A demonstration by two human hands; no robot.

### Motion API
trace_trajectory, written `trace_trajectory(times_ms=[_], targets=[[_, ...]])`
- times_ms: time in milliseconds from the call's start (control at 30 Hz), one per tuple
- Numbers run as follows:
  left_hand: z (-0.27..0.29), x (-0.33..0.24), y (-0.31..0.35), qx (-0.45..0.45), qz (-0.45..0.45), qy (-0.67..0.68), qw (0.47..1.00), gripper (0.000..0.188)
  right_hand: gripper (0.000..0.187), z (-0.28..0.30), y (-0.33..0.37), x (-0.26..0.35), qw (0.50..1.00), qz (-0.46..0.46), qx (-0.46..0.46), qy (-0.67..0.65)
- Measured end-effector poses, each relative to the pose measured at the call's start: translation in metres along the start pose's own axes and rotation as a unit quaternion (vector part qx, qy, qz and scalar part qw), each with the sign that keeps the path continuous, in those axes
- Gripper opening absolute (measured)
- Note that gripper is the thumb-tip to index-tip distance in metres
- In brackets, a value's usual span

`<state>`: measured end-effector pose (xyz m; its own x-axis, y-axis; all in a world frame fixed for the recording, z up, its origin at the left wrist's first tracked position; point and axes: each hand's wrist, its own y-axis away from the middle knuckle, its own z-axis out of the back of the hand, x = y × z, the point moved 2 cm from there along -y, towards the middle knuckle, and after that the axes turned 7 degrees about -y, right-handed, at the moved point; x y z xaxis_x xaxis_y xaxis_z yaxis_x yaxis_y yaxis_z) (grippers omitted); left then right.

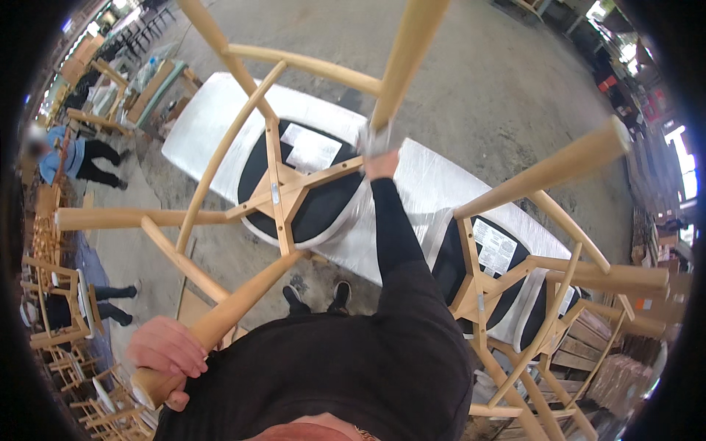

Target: The person wipes the legs and frame of wooden chairs with a cloth in a workshop. They handle multiple chairs, moving them aside and wiping different parts of each chair's frame.

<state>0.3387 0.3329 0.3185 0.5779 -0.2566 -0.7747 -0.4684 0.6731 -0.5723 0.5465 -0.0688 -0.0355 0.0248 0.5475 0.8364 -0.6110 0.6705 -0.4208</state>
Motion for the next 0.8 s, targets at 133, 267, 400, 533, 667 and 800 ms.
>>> trace_trajectory(times_ms=[133, 267, 400, 533, 667, 800], targets=[[0.0, -0.003, 0.014, -0.039, -0.017, -0.022, 0.999, 0.035, 0.035, 0.023, 0.06, -0.061, 0.933, -0.263, 0.176, -0.171], [-0.006, 0.005, 0.019, -0.054, -0.027, -0.014, 0.998, 0.035, 0.032, 0.065, 0.053, -0.037, 0.657, -0.417, 0.054, -0.626], [-0.01, 0.01, 0.017, -0.065, -0.039, -0.009, 0.997, 0.035, 0.052, 0.12, -0.03, 0.045, 0.604, -0.217, -0.051, -0.765], [-0.01, 0.002, 0.027, -0.077, -0.03, -0.033, 0.996, 0.035, 0.048, 0.134, -0.096, 0.209, 0.63, 0.01, -0.089, -0.771], [-0.01, 0.01, 0.023, -0.081, -0.043, -0.004, 0.996, 0.035, 0.059, 0.132, -0.142, 0.263, 0.901, 0.35, -0.177, -0.186], [-0.009, 0.007, 0.023, -0.099, -0.031, -0.003, 0.995, 0.035, 0.075, 0.128, -0.154, 0.307, 0.912, 0.284, -0.105, -0.278]])
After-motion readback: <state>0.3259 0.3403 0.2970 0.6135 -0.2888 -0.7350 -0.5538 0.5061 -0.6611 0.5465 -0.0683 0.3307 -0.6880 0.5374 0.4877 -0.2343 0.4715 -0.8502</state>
